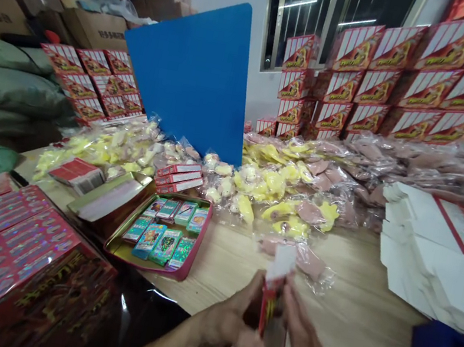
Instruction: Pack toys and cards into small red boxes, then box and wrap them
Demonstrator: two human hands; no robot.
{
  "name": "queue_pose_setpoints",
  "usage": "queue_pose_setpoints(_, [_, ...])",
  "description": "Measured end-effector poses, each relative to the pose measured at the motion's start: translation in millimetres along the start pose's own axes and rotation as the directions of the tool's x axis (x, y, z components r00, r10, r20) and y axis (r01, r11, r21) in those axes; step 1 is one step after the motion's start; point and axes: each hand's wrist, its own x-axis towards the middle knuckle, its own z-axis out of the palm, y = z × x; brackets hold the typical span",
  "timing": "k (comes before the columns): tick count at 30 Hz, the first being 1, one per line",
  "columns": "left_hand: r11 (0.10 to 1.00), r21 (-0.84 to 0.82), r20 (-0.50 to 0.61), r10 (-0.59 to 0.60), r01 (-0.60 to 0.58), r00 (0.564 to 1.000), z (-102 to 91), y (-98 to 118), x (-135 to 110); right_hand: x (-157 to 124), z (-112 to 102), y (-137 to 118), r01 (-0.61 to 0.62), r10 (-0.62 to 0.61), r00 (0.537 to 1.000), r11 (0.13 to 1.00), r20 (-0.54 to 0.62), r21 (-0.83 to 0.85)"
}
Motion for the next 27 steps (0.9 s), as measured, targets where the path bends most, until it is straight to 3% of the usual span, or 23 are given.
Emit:
queue_pose_setpoints(2, [0.998,0.04,0.166,-0.046,0.04,0.985,1.9,-4,-4,6,-14,3,-0.056,0.057,0.998,0.998,-0.018,0.03])
queue_pose_setpoints(3, [0.998,0.037,0.195,-0.048,0.042,0.98,4.4,-3,-7,8,-21,4,-0.059,0.059,0.998,0.997,-0.004,0.051])
queue_pose_setpoints(6, [0.999,-0.039,0.06,-0.027,0.03,0.998,11.2,9,-13,11,-36,7,-0.118,0.112,0.992,0.981,0.05,0.152])
queue_pose_setpoints(8, [0.999,-0.041,-0.069,-0.026,0.023,0.997,13.0,21,-15,10,-39,10,-0.272,0.274,0.961,0.931,0.027,0.243])
queue_pose_setpoints(10, [1.0,0.0,-0.146,-0.011,0.011,0.989,14.3,30,-14,9,-38,11,-0.431,0.432,0.897,0.81,0.092,0.399])
queue_pose_setpoints(12, [0.999,0.042,-0.177,-0.016,0.024,0.984,17.4,31,-12,10,-31,12,-0.527,0.481,0.841,0.624,0.248,0.576])
queue_pose_setpoints(15, [0.996,0.074,-0.254,-0.038,0.059,0.966,24.0,19,-6,12,-14,13,-0.542,0.537,0.78,0.324,0.321,0.775])
queue_pose_setpoints(18, [0.996,0.08,-0.377,-0.012,0.045,0.926,26.7,0,-1,8,5,18,-0.521,0.639,0.704,0.167,0.311,0.837])
queue_pose_setpoints(21, [0.994,0.105,-0.436,0.015,0.034,0.9,22.5,-21,-1,-2,18,26,-0.494,0.657,0.696,0.145,0.29,0.857])
queue_pose_setpoints(23, [0.982,0.187,-0.488,0.094,-0.001,0.868,17.8,-33,-5,-11,22,30,-0.485,0.668,0.7,0.187,0.251,0.854])
queue_pose_setpoints(27, [0.882,0.472,-0.541,0.305,-0.017,0.784,10.4,-50,-20,-27,23,32,-0.526,0.604,0.776,0.46,0.182,0.715])
